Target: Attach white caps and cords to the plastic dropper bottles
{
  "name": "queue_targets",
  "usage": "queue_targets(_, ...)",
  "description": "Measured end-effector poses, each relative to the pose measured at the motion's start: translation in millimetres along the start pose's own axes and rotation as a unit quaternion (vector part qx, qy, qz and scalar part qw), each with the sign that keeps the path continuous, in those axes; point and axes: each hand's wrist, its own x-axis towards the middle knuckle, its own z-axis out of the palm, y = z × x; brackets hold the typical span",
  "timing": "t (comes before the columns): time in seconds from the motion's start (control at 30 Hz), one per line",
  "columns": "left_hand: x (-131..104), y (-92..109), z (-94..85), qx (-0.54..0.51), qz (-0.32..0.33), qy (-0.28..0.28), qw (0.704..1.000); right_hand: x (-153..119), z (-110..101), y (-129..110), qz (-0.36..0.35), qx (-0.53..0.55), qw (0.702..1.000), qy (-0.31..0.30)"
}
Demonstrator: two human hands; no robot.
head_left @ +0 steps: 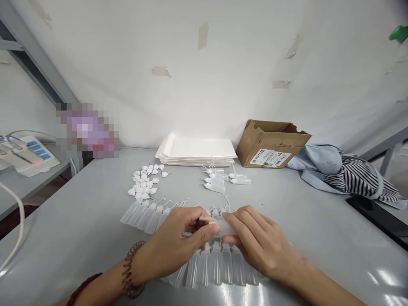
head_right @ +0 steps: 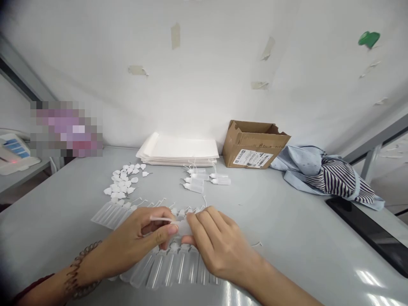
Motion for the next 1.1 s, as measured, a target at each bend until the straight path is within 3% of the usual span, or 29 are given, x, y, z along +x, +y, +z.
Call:
queue_targets(0.13, -1.1, -0.2, -2.4, -0.026, -0.040, -0.062, 0.997, 2.9, -0.8, -1.6, -0.020, -0.021, 1.000, -0.004)
queue_targets(0.3, -0.2, -3.8, 3.0, 0.029, 0.042, 0.007, 0.999, 3.0, 1.5, -3.6, 0.086, 0.139, 0.986, -0.019)
queue_targets(0.5, -0.5, -5.3, 7.7, 0.148, 0.162, 0.074, 0.973, 8.3, -9.4, 0.6, 0.235, 0.353, 0.894, -0.142)
queue_targets(0.6, -0.5, -6.1, 6.8, 0.164, 0.193, 0.078, 0.964, 9.8, -12.2, 4.1, 0.261, 0.394, 0.864, -0.176)
queue_targets(0.77, 5.5, -11.8, 1.0, 0.155, 0.190, 0.102, 0.964, 7.1, -7.4, 16.6, 0.247, 0.347, 0.893, -0.147)
queue_targets(0.97, 14.7, -21.8, -25.0, 0.185, 0.097, 0.236, 0.949, -4.8, 4.5, 53.0, 0.311, 0.227, 0.912, -0.141)
queue_targets(1.1, 19.8, -31.3, -48.7, 0.205, 0.032, 0.298, 0.932, -14.2, 16.2, 75.2, 0.355, 0.205, 0.900, -0.145)
